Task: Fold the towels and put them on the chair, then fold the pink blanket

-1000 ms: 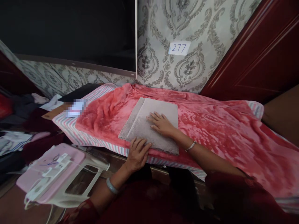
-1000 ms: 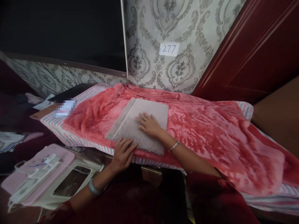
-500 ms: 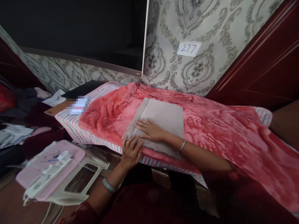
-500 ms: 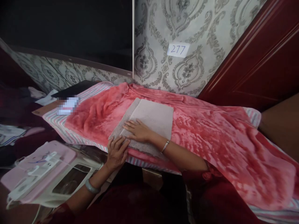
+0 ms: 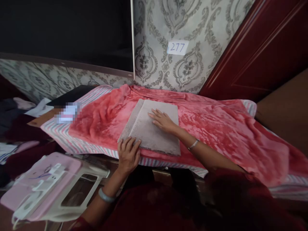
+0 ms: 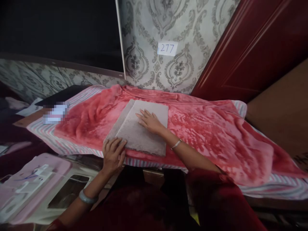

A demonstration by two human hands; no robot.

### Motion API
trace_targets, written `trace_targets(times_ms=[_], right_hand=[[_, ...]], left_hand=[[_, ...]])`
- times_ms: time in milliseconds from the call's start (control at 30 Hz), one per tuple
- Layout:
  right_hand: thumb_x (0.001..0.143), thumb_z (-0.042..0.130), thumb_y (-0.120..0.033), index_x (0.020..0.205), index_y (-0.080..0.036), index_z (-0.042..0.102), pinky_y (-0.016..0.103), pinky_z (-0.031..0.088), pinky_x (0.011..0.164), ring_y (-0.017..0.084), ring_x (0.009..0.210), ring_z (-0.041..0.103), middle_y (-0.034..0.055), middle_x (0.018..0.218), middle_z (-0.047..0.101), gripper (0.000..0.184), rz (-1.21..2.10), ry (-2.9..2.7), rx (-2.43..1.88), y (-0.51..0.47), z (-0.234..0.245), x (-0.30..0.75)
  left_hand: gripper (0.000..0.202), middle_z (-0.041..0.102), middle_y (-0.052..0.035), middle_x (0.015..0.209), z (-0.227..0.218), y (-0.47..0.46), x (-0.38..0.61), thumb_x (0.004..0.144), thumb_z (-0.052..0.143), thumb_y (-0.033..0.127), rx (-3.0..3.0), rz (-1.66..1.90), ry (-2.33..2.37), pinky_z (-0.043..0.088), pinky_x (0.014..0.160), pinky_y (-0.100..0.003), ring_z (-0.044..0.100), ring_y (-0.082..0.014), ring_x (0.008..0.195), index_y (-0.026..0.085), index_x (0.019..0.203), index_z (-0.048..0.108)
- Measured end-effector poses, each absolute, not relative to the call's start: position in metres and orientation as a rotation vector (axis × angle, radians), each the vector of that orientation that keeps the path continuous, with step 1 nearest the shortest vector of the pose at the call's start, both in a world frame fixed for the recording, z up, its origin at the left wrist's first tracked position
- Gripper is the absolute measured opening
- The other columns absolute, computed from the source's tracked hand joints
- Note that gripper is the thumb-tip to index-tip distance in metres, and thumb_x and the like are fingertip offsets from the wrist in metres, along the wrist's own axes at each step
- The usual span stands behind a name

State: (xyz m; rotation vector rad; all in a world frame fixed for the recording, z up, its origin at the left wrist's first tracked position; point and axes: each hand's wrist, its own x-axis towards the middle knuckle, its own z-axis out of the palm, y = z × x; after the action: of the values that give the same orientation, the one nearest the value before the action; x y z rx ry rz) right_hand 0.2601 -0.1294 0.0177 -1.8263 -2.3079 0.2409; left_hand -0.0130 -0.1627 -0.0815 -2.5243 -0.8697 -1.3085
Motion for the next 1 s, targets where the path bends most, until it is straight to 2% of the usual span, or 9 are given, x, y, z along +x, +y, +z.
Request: trace_targets(times_ms=[167,333,500,733,900,1000], right_hand=[[0.109,0.026,-0.047,0.159,-0.031,0.036,0.057,0.012,0.125,0.025,0.157,0.007,0.0024,0.169,0.017,0.054,0.317,-2.382,-1.625,-0.21,0.003,0.259],[0.11,0.023,-0.045,0.161,-0.03,0.031,0.05,0.01,0.127,0.019,0.157,0.008,0.0007,0.169,0.02,0.054,0.415,-2.438,-1.569,-0.231,-0.017,0.251],[0.108,0.033,-0.051,0.161,-0.033,0.03,0.053,0.01,0.125,0.024,0.157,0.005,0.0008,0.17,0.015,0.056,0.291,-2.52,-1.599,-0.199,-0.024,0.279],[0.108,0.032,-0.049,0.162,-0.032,0.029,0.058,0.009,0.124,0.027,0.157,0.007,0.0017,0.17,0.014,0.056,0.049,-2.309,-1.928,-0.159,-0.021,0.314],[0.108,0.033,-0.044,0.161,-0.03,0.032,0.064,0.014,0.122,0.032,0.156,0.012,0.0052,0.169,0.016,0.055,0.099,-2.122,-2.096,-0.167,-0.013,0.295],[0.108,0.032,-0.043,0.16,-0.032,0.035,0.064,0.015,0.121,0.031,0.156,0.013,0.0052,0.169,0.02,0.053,0.175,-2.239,-1.935,-0.177,-0.008,0.263]], left_hand=[[0.043,0.067,-0.0125,0.124,-0.061,-0.194,0.033,0.091,0.054,0.019,-2.754,-1.272,-0.526,0.034,0.117,-0.051,0.053,-0.0274,0.127,0.018,0.134,0.061],[0.038,0.068,-0.0136,0.121,-0.075,-0.207,0.064,0.089,0.055,0.019,-2.825,-1.154,-0.545,0.037,0.115,-0.052,0.054,-0.029,0.126,0.018,0.126,0.067],[0.042,0.069,-0.0119,0.122,-0.083,-0.202,0.063,0.089,0.058,0.019,-2.78,-1.134,-0.518,0.038,0.114,-0.049,0.057,-0.0269,0.122,0.021,0.131,0.064],[0.044,0.069,-0.0111,0.121,-0.086,-0.204,0.066,0.09,0.058,0.016,-2.718,-1.22,-0.522,0.036,0.115,-0.048,0.057,-0.0258,0.122,0.02,0.134,0.062],[0.042,0.067,-0.0118,0.123,-0.07,-0.203,0.055,0.09,0.056,0.014,-2.77,-1.203,-0.457,0.039,0.113,-0.047,0.056,-0.0248,0.123,0.019,0.131,0.063],[0.039,0.065,-0.0139,0.125,-0.057,-0.196,0.04,0.09,0.055,0.015,-2.731,-1.223,-0.521,0.039,0.114,-0.051,0.055,-0.0265,0.124,0.018,0.128,0.064]])
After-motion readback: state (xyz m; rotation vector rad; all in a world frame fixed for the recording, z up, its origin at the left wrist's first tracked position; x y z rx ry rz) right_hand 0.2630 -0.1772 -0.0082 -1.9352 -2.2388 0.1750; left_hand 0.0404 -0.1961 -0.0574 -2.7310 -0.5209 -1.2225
